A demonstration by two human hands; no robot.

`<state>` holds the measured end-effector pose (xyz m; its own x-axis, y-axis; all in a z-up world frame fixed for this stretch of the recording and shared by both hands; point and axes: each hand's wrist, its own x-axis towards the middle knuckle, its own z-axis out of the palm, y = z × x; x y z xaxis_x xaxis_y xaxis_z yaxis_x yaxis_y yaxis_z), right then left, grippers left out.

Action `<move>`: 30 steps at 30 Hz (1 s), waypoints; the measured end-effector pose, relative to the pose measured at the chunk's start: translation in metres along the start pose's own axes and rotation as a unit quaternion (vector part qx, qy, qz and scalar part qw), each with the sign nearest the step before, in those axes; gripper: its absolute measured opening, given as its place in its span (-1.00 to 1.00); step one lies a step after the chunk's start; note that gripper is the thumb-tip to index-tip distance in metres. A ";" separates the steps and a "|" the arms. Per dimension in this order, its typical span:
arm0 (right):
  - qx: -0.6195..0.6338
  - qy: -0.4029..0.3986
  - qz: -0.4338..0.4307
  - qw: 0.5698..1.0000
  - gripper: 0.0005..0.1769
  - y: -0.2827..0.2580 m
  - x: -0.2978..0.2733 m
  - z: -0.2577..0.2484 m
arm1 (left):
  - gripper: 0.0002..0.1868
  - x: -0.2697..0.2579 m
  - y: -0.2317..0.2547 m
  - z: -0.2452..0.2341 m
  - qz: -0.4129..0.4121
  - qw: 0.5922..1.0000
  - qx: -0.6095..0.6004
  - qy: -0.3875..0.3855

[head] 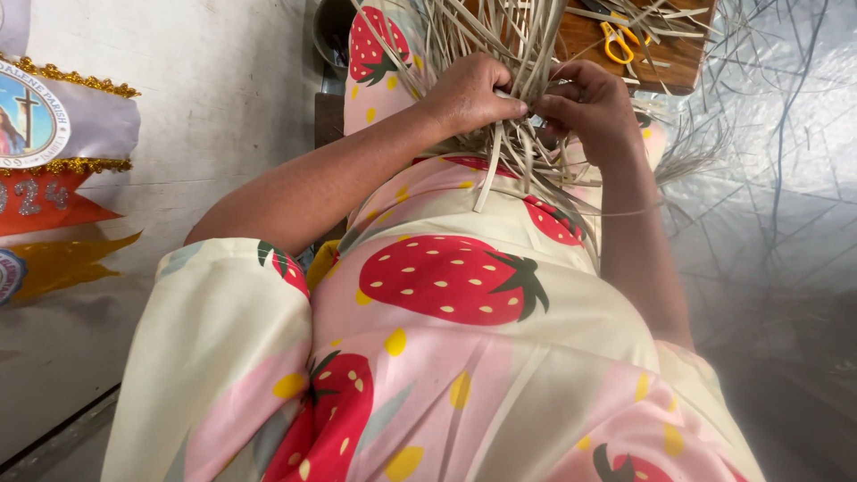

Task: Weaving dried plant fibers into a structured pattern

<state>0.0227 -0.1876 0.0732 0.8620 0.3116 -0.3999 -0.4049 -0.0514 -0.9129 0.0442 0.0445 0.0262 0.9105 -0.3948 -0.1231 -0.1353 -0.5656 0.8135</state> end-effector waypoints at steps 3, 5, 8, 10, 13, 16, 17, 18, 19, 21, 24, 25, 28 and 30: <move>-0.021 -0.016 -0.023 0.999 -0.80 0.001 0.001 -0.001 | -0.26 0.005 -0.004 0.008 -0.026 0.998 0.059 0.028; -0.009 -0.014 -0.030 0.999 -0.79 0.006 0.004 -0.002 | -0.46 0.002 0.007 0.004 -0.003 0.996 0.074 0.047; -0.023 0.001 -0.058 0.998 -0.79 0.006 0.004 -0.001 | -0.76 0.003 0.009 0.000 0.074 0.987 0.119 0.077; -0.048 0.015 -0.079 0.996 -0.79 0.005 0.004 0.001 | -0.87 0.005 0.009 -0.003 0.127 0.977 0.146 0.088; -0.083 0.029 -0.098 0.991 -0.82 0.001 0.002 0.006 | -0.78 0.007 0.008 -0.001 0.151 0.956 0.233 0.098; -0.138 0.048 -0.116 0.982 -0.88 -0.004 0.000 0.011 | -0.87 0.009 0.001 0.011 0.172 0.980 0.081 0.058; -0.141 0.047 -0.112 0.983 -0.86 -0.002 0.001 0.009 | -0.92 0.007 0.004 0.012 0.135 0.988 0.042 0.057; -0.143 0.046 -0.108 0.983 -0.84 0.001 0.002 0.008 | -0.90 0.006 0.008 0.014 0.097 0.994 0.003 0.055; -0.143 0.046 -0.107 0.983 -0.84 0.001 0.001 0.008 | -0.90 0.005 0.006 0.015 0.096 0.994 0.003 0.055; -0.115 0.062 -0.074 0.989 -0.86 0.002 0.001 0.008 | -0.59 0.003 0.005 0.019 0.107 0.992 0.001 0.067; -0.115 0.068 -0.078 0.988 -0.87 -0.006 -0.003 0.014 | -0.93 -0.004 0.034 0.004 0.046 0.996 0.058 0.050; -0.116 0.068 -0.078 0.988 -0.87 -0.002 -0.001 0.013 | -0.93 -0.005 0.038 0.001 0.046 0.996 0.058 0.050; -0.152 0.108 -0.094 0.978 -0.87 0.003 0.003 0.012 | -0.87 -0.007 0.045 -0.006 0.041 0.994 0.094 0.040; -0.131 0.117 -0.121 0.977 -0.81 0.003 0.002 0.014 | -0.97 -0.008 0.042 -0.002 0.068 0.987 0.118 0.081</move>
<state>0.0191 -0.1736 0.0710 0.9813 0.1202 -0.1500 -0.1155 -0.2548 -0.9601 0.0319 0.0252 0.0625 0.9255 -0.3687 0.0863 -0.3308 -0.6764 0.6581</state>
